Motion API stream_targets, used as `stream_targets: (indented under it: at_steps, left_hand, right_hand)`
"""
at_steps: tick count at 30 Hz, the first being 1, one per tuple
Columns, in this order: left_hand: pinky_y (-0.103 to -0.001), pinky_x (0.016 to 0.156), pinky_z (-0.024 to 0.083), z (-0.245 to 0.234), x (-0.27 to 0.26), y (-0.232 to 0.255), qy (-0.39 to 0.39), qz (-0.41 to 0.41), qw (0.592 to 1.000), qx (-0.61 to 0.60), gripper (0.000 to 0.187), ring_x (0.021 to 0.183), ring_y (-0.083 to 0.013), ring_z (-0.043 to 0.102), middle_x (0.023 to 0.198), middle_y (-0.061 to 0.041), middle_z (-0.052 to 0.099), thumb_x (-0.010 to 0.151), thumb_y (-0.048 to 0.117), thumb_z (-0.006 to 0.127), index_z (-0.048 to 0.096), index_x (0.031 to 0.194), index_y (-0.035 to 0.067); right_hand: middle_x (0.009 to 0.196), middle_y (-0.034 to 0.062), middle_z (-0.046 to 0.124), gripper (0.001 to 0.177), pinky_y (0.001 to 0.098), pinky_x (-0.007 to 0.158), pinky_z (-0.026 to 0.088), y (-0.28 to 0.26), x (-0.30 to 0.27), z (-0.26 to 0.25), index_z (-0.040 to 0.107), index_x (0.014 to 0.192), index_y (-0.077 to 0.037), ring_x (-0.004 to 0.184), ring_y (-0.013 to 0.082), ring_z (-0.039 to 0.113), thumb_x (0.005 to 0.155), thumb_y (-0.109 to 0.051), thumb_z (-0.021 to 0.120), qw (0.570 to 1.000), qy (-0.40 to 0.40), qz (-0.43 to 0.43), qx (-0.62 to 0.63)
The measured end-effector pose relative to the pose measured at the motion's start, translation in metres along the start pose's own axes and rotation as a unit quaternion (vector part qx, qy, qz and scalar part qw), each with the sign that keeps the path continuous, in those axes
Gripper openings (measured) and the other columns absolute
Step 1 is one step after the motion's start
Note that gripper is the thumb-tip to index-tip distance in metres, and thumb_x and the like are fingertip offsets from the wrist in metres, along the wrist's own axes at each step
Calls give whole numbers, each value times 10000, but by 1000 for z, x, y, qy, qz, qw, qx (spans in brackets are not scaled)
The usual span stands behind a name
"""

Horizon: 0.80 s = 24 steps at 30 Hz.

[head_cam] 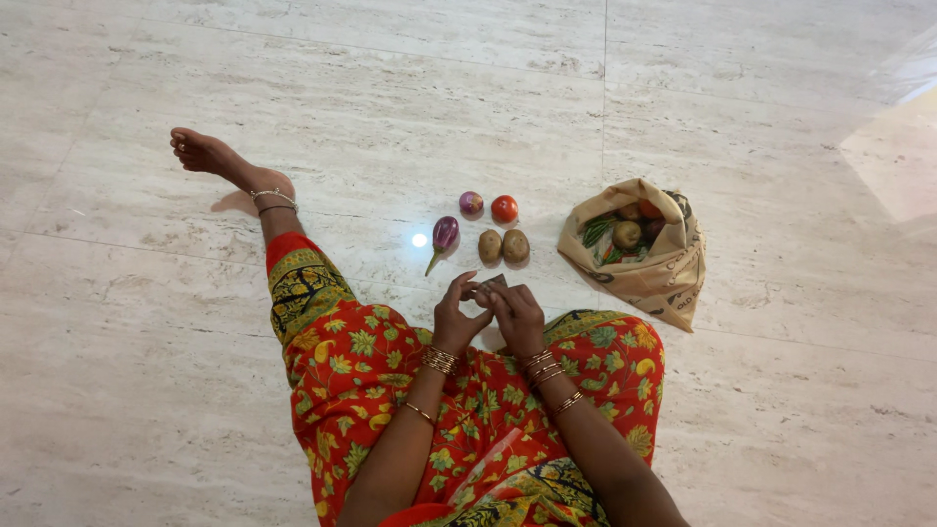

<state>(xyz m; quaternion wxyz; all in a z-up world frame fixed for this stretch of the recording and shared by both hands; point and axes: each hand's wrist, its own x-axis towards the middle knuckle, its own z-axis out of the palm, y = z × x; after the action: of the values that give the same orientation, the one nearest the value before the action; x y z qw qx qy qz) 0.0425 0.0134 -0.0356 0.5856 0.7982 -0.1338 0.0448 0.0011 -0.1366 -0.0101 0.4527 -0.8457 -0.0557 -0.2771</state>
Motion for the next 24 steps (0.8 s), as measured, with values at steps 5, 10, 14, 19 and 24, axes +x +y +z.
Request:
stream_targets:
  at_steps: [5,10,14,19,24]
  left_hand:
    - [-369,929,598,6,-2,3,-37,8,999,-8,787,1064,-220,741,1192,-93,741,742,184,905,522,1426,119]
    - [-360,904,601,9,-1,3,-44,-6,999,-5,791,1056,-216,738,1180,-88,748,737,193,905,518,1422,117]
    - [-343,928,605,6,0,-1,-34,-15,999,-16,760,1072,-204,747,1199,-87,748,766,210,899,529,1423,118]
    - [-349,927,612,6,0,-5,-17,-6,1000,-10,721,1076,-209,746,1214,-95,747,783,215,881,545,1414,119]
    - [-358,942,607,10,0,-7,-41,2,999,-9,743,1084,-213,748,1206,-96,748,777,224,890,535,1421,119]
  right_hand:
    - [776,123,677,238,321,580,453,75,-6,14,823,1056,-44,666,179,569,1072,-229,675,916,-45,362,170]
    - [849,84,689,148,316,646,510,56,-7,8,785,1077,-67,724,166,639,1044,-176,690,986,19,150,69]
    - [833,69,659,168,322,607,529,-5,4,-6,780,1101,-88,682,193,656,971,-176,721,999,6,34,-30]
    - [838,65,668,195,334,595,544,-30,11,-10,783,1109,-102,688,193,675,934,-177,745,996,-39,-14,-73]
    - [894,65,709,175,318,646,559,15,-1,-2,777,1111,-79,758,167,691,980,-185,729,998,8,54,-4]
